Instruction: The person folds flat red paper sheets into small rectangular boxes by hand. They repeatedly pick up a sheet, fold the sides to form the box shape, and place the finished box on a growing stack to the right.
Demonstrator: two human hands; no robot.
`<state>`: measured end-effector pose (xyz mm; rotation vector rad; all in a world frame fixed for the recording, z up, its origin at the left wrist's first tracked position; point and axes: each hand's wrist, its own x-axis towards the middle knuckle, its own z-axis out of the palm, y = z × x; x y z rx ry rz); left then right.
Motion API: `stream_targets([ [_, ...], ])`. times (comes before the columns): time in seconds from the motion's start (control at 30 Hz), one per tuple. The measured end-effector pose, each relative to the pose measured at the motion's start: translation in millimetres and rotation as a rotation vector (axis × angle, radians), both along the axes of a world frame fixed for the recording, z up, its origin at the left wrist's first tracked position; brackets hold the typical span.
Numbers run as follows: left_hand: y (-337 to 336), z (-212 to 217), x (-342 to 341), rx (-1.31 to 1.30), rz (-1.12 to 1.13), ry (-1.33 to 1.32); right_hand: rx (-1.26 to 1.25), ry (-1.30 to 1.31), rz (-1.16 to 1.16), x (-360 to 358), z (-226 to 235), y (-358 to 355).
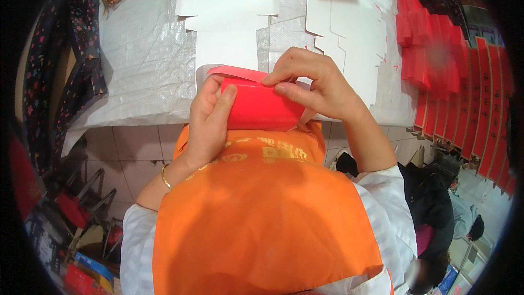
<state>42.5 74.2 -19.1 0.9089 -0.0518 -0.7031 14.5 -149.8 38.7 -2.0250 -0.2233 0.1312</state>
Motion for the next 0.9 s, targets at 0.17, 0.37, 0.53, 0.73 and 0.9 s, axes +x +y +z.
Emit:
stream_targets([
  [0.17,-1,3,2,0.013,-0.01,-0.023,0.038,0.036,0.042,3,0,-5],
  [0.37,-1,5,5,0.025,-0.034,-0.019,0.108,0.192,0.068,6,-2,-8],
  [0.53,-2,3,4,0.005,-0.012,-0.027,0.125,0.251,0.033,3,1,-5],
  [0.73,0,0,4,0.045,-0.03,-0.061,0.207,0.297,-0.015,-2,-1,-1],
  [0.9,-1,3,3,0.021,-0.008,-0.03,0.145,0.258,0.0,-8,3,2],
])
